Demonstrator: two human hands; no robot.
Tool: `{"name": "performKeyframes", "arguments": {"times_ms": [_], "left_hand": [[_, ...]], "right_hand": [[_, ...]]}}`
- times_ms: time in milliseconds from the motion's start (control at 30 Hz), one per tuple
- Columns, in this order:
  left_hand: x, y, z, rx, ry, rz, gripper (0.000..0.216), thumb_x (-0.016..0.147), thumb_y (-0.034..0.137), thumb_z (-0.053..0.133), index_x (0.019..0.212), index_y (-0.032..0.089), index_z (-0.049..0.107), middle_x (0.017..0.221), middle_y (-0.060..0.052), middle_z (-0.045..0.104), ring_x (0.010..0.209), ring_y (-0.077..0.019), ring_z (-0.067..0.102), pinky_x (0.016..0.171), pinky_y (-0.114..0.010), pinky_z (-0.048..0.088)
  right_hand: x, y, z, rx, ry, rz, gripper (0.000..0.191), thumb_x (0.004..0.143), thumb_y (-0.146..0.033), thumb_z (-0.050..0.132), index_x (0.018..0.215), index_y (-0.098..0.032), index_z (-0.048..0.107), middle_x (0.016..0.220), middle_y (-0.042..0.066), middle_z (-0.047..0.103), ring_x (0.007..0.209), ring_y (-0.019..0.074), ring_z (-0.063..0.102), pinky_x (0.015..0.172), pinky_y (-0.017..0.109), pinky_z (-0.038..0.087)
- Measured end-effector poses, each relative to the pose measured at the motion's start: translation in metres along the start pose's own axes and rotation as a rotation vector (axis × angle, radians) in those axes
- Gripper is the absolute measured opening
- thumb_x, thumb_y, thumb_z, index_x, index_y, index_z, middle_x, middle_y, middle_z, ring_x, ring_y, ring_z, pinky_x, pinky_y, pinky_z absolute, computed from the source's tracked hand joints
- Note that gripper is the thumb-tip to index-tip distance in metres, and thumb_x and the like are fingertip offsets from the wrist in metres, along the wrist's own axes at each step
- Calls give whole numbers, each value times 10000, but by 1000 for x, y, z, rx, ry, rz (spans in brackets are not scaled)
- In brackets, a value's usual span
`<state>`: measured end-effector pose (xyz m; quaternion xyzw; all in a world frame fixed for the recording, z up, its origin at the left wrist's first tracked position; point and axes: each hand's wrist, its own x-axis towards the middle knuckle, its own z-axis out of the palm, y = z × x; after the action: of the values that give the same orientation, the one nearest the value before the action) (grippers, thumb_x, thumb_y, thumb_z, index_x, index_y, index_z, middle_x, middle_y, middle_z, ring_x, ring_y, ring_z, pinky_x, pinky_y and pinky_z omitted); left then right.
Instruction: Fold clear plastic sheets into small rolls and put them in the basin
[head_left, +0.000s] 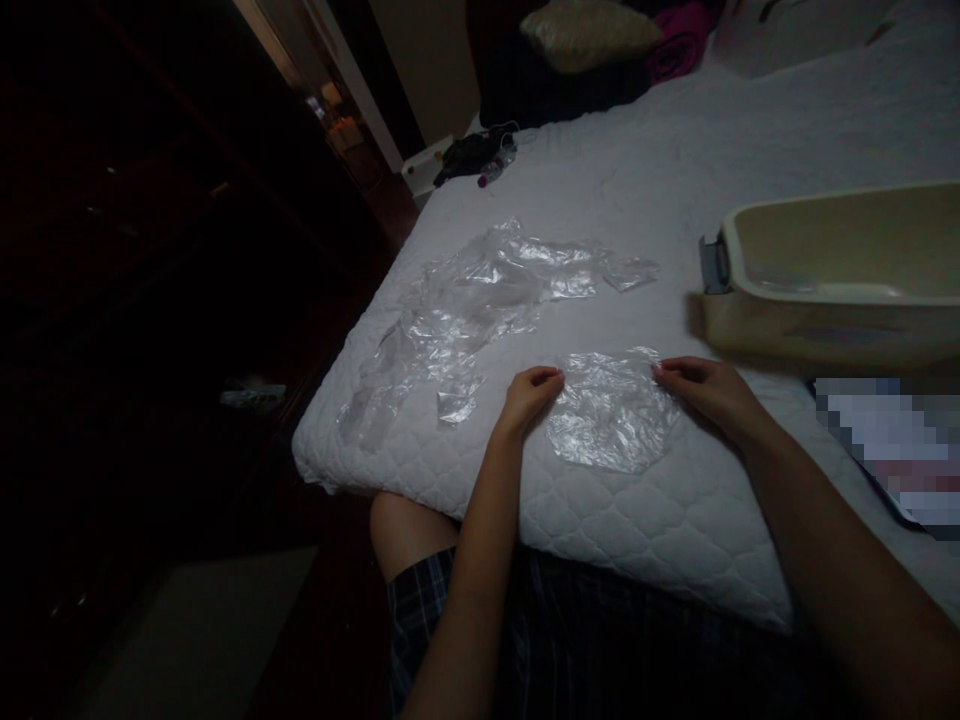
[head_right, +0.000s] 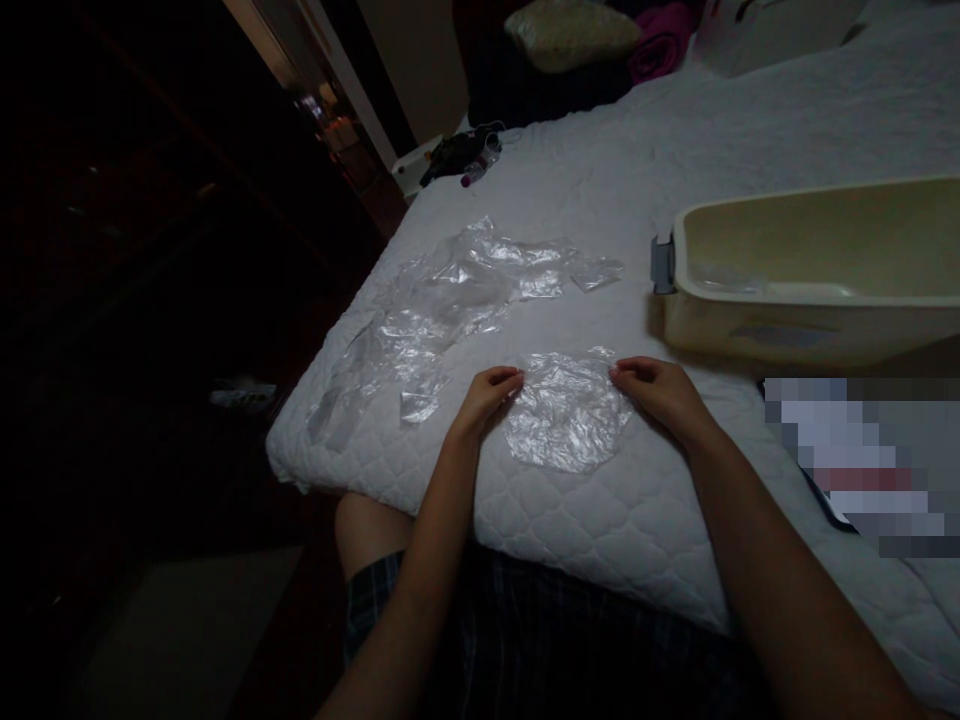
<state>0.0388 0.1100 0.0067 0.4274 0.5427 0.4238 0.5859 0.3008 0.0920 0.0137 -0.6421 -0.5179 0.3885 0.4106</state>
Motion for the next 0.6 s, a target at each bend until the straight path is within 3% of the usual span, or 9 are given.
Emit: {"name": "performKeyframes", "arguments": {"times_ms": [200,400,600], "left_hand": [[0,-5,-3,-24,-39,91,294,593,237,763,863,137,707,747,-17,652,660,-81,552,631,-210,404],[3,-9,-5,8,-39,147,230,608,243,750,808,144,700,730,-10,655,664,-88,562,649,-217,418],[0,-6,-5,17,-31,145,170,619,224,730,767,145,700,728,-16,662,667,-93,566,648,-215,423]], "right_hand": [[-6,-2,-2,47,-36,-2,382,645,-455,744,892,-167,704,763,76,702,640,184,597,552,302,454],[-9,-2,-2,37,-20,-45,334,671,-436,731,871,-170,702,863,90,703,713,176,585,638,305,460],[-10,1,-3,91,-45,1,378,642,-465,737,878,-172,696,745,57,663,561,131,482,508,292,379]]}}
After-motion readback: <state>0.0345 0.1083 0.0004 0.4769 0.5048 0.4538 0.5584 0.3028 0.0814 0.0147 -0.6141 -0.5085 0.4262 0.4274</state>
